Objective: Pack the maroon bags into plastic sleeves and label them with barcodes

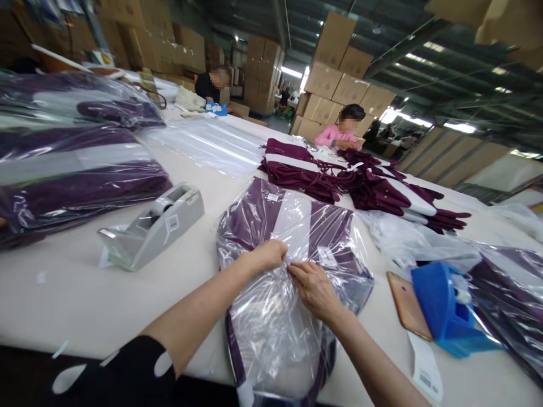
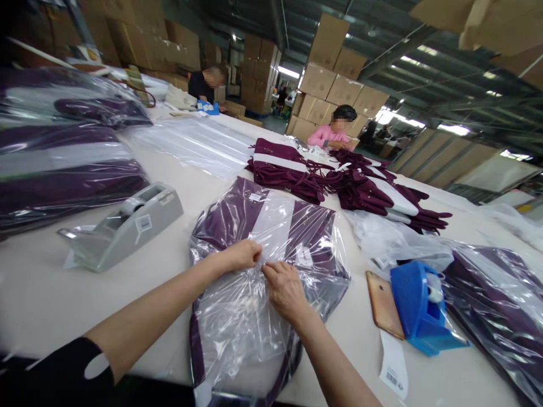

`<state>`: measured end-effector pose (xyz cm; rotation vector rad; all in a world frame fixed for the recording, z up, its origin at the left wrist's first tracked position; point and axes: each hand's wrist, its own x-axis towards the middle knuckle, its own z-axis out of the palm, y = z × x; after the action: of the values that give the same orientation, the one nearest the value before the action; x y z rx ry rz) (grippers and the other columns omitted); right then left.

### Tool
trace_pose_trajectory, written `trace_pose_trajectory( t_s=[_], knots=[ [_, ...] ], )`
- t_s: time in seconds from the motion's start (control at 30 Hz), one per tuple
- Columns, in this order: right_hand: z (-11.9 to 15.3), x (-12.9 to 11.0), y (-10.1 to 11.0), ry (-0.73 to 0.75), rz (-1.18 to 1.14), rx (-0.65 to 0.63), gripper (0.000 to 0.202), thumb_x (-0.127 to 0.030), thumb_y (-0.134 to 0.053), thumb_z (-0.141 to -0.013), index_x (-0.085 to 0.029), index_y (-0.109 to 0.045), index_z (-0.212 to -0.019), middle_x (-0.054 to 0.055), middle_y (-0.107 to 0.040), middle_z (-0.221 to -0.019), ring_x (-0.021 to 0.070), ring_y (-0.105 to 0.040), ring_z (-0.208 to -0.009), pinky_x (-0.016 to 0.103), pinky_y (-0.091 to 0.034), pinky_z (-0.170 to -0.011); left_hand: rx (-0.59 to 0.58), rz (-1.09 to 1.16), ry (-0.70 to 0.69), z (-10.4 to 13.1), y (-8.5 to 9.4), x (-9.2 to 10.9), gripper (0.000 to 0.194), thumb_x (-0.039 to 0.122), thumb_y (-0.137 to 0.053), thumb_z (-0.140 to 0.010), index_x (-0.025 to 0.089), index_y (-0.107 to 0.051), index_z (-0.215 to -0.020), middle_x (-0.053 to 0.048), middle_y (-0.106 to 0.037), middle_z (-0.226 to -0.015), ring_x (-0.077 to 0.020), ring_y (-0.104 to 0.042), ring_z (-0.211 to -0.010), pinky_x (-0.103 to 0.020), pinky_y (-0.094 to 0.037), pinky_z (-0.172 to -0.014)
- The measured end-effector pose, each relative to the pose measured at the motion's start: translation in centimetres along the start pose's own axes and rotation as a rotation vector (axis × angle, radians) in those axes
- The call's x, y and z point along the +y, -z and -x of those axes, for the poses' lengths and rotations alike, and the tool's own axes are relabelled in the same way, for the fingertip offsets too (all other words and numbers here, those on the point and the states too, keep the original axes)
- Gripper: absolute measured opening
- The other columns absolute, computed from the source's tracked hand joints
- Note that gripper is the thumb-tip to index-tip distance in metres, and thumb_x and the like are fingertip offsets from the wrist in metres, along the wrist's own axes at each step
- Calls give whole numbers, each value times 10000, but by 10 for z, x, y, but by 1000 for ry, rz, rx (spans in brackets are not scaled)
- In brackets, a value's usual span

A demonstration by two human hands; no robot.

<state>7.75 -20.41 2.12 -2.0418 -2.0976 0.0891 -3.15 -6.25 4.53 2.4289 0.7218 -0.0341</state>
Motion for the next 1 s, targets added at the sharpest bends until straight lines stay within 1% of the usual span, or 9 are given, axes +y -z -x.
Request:
trace_pose_trajectory(
  t_s=[0.1,0.17,0.23,0.37,0.47,0.6,0.8,0.9,1.0],
  knots=[
    [0,5,-4,-4,-12,28,354,-76,-442,-888,-199,-615,-1172,64,-643,-1178,237,-556,-1027,377,-420,-903,116,-103,-93,46,-8,8,206,44,-456,-851,123,-616,-955,-116,-607,-1073,-245,-520,-1082,-410,-412,-947],
    [1,6,-5,3,1,55,368,-70,-440,-882,-184,-605,-1190,75,-633,-1201,244,-552,-1044,387,-420,-914,160,-122,-184,87,-22,10,146,113,-478,-874,131,-604,-946,-103,-613,-1026,-235,-536,-1015,-403,-436,-920],
    [1,6,-6,13,10,78,369,-74,-434,-884,-172,-598,-1200,85,-623,-1219,246,-546,-1065,391,-418,-927,268,-94,-360,127,-44,7,151,170,-454,-904,144,-599,-940,-85,-632,-973,-210,-570,-938,-368,-483,-865],
    [6,2,-5,32,7,121,339,-124,-415,-911,-171,-591,-1197,96,-618,-1228,238,-540,-1108,417,-389,-984,417,-153,-500,174,-98,-2,346,247,-420,-930,133,-474,-1252,-127,-595,-1223,-234,-518,-1172,-395,-465,-978],
    [26,-12,5,26,11,291,307,-148,-419,-912,-148,-580,-1174,128,-604,-1227,260,-513,-1157,478,-352,-1014,432,-212,-480,178,-127,-5,474,236,-448,-896,119,-383,-1350,-143,-558,-1295,-280,-449,-1266,-483,-439,-1015],
    [82,-54,7,-79,-125,419,147,-259,-477,-919,-179,-573,-998,84,-644,-930,217,-605,-870,348,-491,-761,434,-220,-463,174,-139,-5,572,199,-475,-845,121,-329,-1393,-144,-517,-1347,-311,-429,-1284,-517,-441,-1009],
    [146,-107,-48,-157,-14,561,373,-499,-553,-846,-171,-533,-1022,91,-639,-820,243,-633,-735,335,-528,-635,405,-92,-480,180,-131,-5,586,79,-365,-839,174,-295,-1413,-103,-541,-1329,-238,-462,-1261,-455,-433,-1031],
    [145,-116,-68,-310,26,610,305,-407,-479,-893,-163,-541,-1066,120,-646,-837,272,-632,-748,380,-517,-651,319,40,-350,178,-121,1,611,71,-370,-809,207,-326,-1403,-105,-483,-1385,-229,-467,-1256,-451,-444,-1016],
    [139,-117,-69,-312,-20,617,187,-225,-431,-907,-180,-562,-1033,80,-639,-746,232,-614,-645,347,-496,-607,163,233,-128,168,-106,13,565,78,-475,-720,140,-485,-1282,-124,-587,-1240,-236,-538,-1145,-425,-451,-995]
  ],
)
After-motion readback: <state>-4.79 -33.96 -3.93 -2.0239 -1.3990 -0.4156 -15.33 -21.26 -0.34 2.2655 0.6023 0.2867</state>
